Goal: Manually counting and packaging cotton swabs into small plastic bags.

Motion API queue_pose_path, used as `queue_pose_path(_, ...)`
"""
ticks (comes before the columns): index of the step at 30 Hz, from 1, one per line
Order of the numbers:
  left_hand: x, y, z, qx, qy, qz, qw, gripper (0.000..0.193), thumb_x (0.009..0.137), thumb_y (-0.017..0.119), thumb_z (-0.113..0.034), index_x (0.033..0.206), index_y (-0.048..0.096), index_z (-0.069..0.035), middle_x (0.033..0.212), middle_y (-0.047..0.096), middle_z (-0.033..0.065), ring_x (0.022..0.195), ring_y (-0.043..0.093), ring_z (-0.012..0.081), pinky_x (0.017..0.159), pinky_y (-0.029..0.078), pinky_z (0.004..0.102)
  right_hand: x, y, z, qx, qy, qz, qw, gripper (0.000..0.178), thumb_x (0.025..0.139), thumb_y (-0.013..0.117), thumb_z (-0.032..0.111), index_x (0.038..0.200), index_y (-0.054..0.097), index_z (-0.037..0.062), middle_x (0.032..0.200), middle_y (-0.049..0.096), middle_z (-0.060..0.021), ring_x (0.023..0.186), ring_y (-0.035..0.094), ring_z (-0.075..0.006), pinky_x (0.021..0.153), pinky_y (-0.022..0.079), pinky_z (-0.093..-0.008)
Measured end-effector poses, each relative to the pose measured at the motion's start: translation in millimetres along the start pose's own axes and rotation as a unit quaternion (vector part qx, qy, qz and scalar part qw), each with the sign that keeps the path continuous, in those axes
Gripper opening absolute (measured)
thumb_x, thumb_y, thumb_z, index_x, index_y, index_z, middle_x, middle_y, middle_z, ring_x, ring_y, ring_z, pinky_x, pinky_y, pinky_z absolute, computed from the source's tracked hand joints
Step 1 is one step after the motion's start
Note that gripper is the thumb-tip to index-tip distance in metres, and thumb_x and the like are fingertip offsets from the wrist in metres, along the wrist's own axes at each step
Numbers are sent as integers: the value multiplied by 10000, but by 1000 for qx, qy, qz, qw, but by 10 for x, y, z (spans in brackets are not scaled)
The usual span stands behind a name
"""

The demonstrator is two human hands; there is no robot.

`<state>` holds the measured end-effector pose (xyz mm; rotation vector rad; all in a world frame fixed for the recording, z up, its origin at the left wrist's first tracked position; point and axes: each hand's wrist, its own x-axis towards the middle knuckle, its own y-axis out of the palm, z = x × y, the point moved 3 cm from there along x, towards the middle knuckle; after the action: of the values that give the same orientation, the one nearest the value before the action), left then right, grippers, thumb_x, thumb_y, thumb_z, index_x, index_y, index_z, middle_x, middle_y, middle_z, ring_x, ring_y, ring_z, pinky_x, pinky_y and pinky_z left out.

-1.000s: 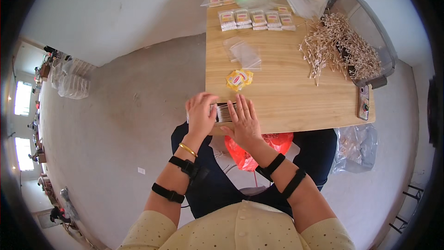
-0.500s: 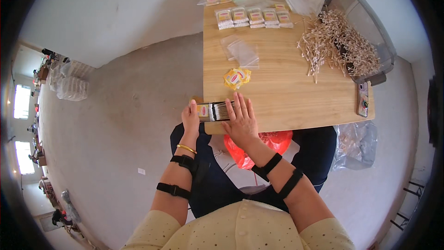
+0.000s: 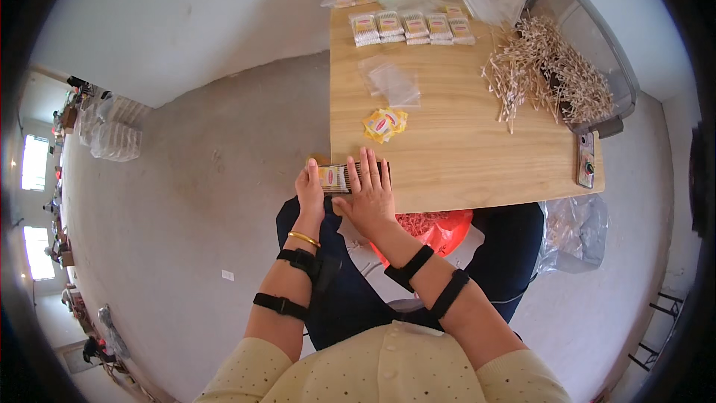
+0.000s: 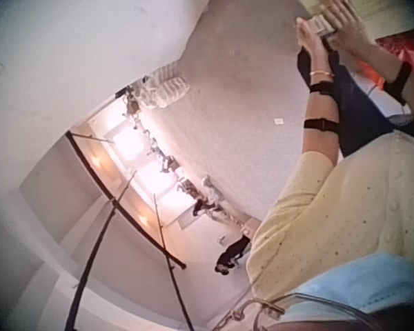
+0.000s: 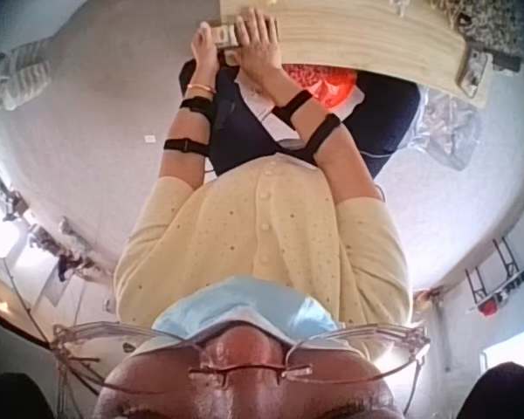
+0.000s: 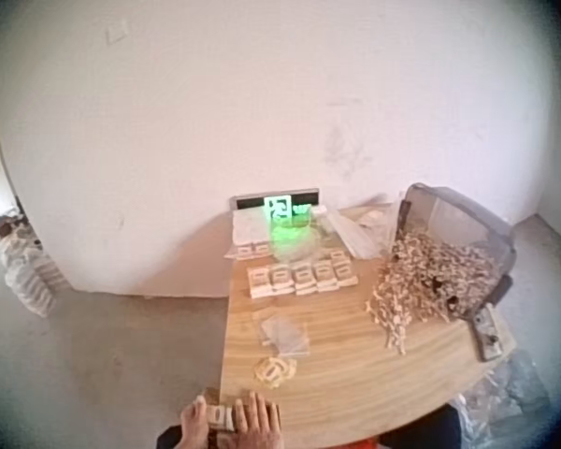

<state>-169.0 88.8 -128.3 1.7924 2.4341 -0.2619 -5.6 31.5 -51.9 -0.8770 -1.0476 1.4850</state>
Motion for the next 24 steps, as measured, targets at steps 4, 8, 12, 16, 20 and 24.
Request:
queue_pose_path(4,-57,-83,-282,71,-83,56,992,477,1065,525,-526,924,644,-87,817,623,-30,678,574,60,569,463,232,-21,2,-230,2,4,-21,1000,942,980,474,647,1621,235,-1,1707,197,-178,1600,123,-300,1290,79,-517)
queue_pose_path(8,-67,-179,-442,29,-88,45,995,460,1061,530,-535,887,629,-120,755,574,-55,622,512,25,496,387,207,-13,-42,-280,-28,-15,-29,999,940,977,479,647,1613,253,-8,1707,207,-163,1599,131,-278,1292,81,-512)
queue_pose_path(12,57,-248,-320,98,-24,44,994,455,1064,547,-501,857,627,-103,743,531,-56,623,473,37,509,371,222,39,-78,-203,-18,-37,-33,999,916,968,504,641,1613,285,28,1708,221,-133,1596,140,-288,1292,83,-515)
queue_pose_path(16,118,-248,-261,200,65,31,977,458,1077,554,-427,839,603,-39,746,511,-28,680,457,73,586,406,276,54,-57,-176,-19,-49,-20,998,891,969,500,648,1611,310,59,1708,234,-102,1594,142,-297,1292,80,-524)
queue_pose_path(20,55,-196,-320,184,88,32,979,449,1090,540,-367,826,570,-5,745,509,5,714,451,100,630,422,319,59,-37,-143,-41,-72,11,996,901,980,498,635,1626,263,53,1714,208,-103,1595,135,-298,1292,83,-521)
queue_pose_path(24,52,-171,-368,203,108,38,973,437,1094,533,-346,821,565,-6,748,514,10,726,456,102,636,423,325,95,-30,-98,-36,-88,15,995,917,980,489,643,1624,255,34,1715,202,-106,1596,133,-293,1294,80,-512)
